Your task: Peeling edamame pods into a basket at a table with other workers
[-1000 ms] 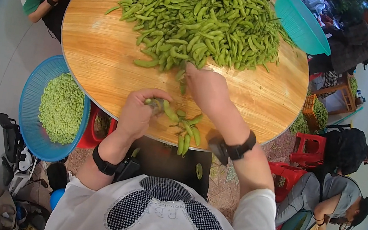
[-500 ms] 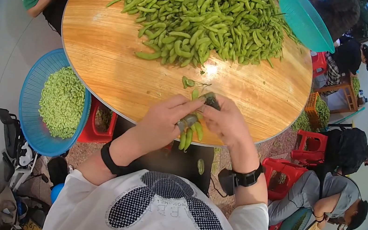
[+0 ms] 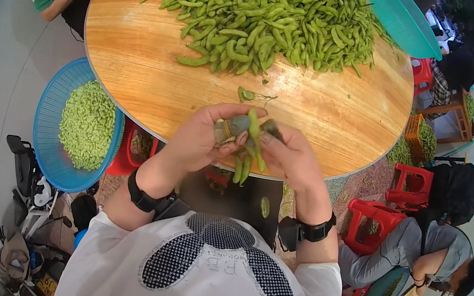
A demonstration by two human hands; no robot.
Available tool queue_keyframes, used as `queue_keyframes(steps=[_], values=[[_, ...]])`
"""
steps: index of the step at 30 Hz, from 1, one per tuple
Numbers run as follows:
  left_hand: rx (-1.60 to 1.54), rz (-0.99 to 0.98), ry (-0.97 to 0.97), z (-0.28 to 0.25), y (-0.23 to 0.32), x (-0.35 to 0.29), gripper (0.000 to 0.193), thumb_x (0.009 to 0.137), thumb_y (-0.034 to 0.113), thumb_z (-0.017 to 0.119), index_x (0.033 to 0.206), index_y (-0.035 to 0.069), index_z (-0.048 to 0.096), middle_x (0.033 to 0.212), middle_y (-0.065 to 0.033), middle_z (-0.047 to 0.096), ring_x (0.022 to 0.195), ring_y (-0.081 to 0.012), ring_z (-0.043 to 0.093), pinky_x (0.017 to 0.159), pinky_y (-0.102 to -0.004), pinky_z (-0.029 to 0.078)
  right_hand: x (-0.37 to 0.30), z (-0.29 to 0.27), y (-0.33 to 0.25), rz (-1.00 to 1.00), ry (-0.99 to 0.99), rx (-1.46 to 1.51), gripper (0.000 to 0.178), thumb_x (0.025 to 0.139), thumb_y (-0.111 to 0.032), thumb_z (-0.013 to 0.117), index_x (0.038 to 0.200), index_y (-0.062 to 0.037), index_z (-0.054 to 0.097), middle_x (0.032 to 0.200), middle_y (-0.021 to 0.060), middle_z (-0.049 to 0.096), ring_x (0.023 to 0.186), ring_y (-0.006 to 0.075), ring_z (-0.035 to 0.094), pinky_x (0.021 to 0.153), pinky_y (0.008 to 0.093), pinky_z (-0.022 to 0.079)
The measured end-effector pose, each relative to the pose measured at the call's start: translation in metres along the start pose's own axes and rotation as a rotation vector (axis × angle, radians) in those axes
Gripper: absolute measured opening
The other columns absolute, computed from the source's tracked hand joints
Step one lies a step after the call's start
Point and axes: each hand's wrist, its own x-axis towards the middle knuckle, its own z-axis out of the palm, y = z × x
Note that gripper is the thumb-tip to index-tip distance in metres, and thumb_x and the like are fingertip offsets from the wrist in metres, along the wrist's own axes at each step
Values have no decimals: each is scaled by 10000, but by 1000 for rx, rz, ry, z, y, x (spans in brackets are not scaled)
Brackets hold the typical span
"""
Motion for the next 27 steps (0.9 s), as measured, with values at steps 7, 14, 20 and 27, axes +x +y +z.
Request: queue_keyframes(steps=[7, 14, 20, 27], values=[[129, 255, 183, -10, -11, 7, 138, 796, 29, 668, 896, 36, 573, 781, -7, 586, 607, -51, 538, 489, -156, 398, -4, 17, 2, -110, 21, -136, 211, 970, -201, 417, 955, -12, 509, 644, -14, 465, 568, 89, 416, 514, 256, 362], [179, 362, 204, -12, -24, 7, 143, 780, 6, 673, 834, 55, 550, 795, -15, 596, 691, -81, 569, 606, -192, 452, -1, 16, 5, -139, -24, -320, 183, 970, -172, 397, 946, -11, 481, 635, -16, 438, 573, 83, 409, 514, 261, 349], [232, 282, 131, -9, -18, 4, 146, 780, 26, 678, 890, 37, 582, 810, -31, 613, 660, -61, 556, 561, -173, 436, -3, 24, 9, 45, 75, -4, 167, 974, -160, 394, 1002, -42, 509, 670, -38, 407, 542, 42, 336, 471, 184, 273], [-65, 63, -156, -20, -5, 6, 109, 815, -4, 597, 914, 41, 599, 849, -23, 627, 663, -38, 568, 526, -136, 413, -3, 15, 10, 107, -114, 347, 158, 971, -153, 401, 1030, -59, 514, 674, -34, 399, 525, 39, 314, 443, 182, 235]])
